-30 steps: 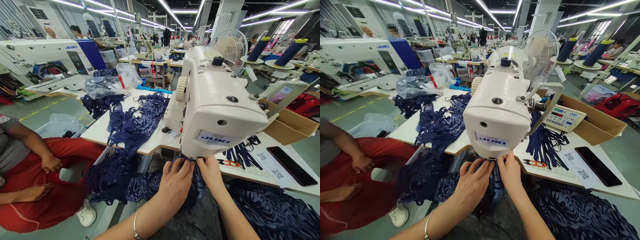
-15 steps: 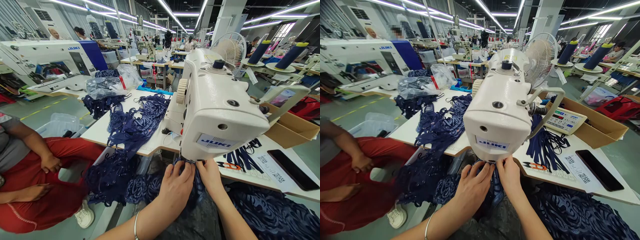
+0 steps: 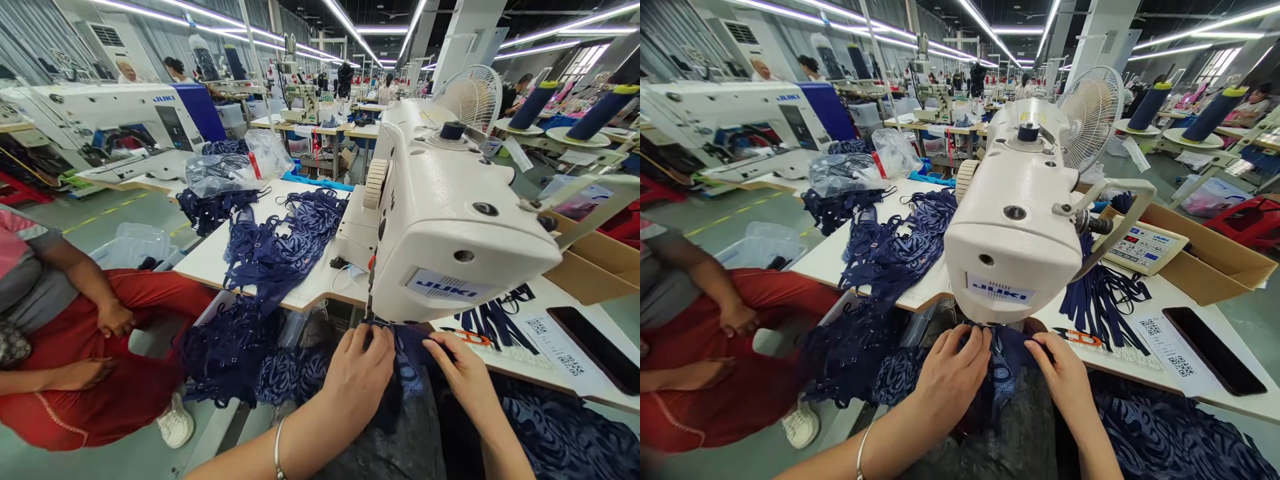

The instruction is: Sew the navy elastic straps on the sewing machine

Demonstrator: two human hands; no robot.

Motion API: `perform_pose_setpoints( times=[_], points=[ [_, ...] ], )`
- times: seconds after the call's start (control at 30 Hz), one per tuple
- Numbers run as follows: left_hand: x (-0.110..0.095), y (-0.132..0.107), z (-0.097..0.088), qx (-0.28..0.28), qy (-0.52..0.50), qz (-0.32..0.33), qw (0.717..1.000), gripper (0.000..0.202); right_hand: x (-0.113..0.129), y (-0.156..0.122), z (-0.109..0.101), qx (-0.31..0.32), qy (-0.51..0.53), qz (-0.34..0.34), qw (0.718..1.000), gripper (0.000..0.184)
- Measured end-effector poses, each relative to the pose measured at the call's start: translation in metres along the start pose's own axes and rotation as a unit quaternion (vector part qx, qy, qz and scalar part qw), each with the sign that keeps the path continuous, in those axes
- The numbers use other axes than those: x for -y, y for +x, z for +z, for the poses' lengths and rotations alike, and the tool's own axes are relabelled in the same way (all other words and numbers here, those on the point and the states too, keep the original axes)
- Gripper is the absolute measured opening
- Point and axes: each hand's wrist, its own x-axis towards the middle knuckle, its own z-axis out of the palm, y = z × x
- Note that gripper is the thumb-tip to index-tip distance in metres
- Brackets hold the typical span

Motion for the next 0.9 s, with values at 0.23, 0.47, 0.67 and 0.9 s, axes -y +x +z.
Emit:
perform_pose_setpoints(
  times=[0.23, 0.47, 0.67, 0.9],
  points=[
    [-0.005, 0.001, -0.001, -0.019, -0.003, 0.009, 1.000, 0.033, -0.033, -0.016, -0.033, -0.012, -0.059, 0.013, 0.998, 0.029],
    [-0.009, 0.004, -0.007, -0.004, -0.030, 0.004, 1.000, 0.050, -0.027, -0.024, -0.046, 0.014, -0.083, 0.075, 0.994, 0.032],
    [-0.016, -0.003, -0.004, 0.003, -0.063, -0.006, 0.998, 0.099, -0.018, -0.026, -0.039, 0.099, 0.025, 0.185, 0.977, 0.039],
    [-0.006, -0.010, -0.035, 0.091, -0.078, 0.022, 0.993, 0.069, -0.022, -0.030, -0.033, 0.039, 0.096, 0.152, 0.983, 0.034]
  ],
)
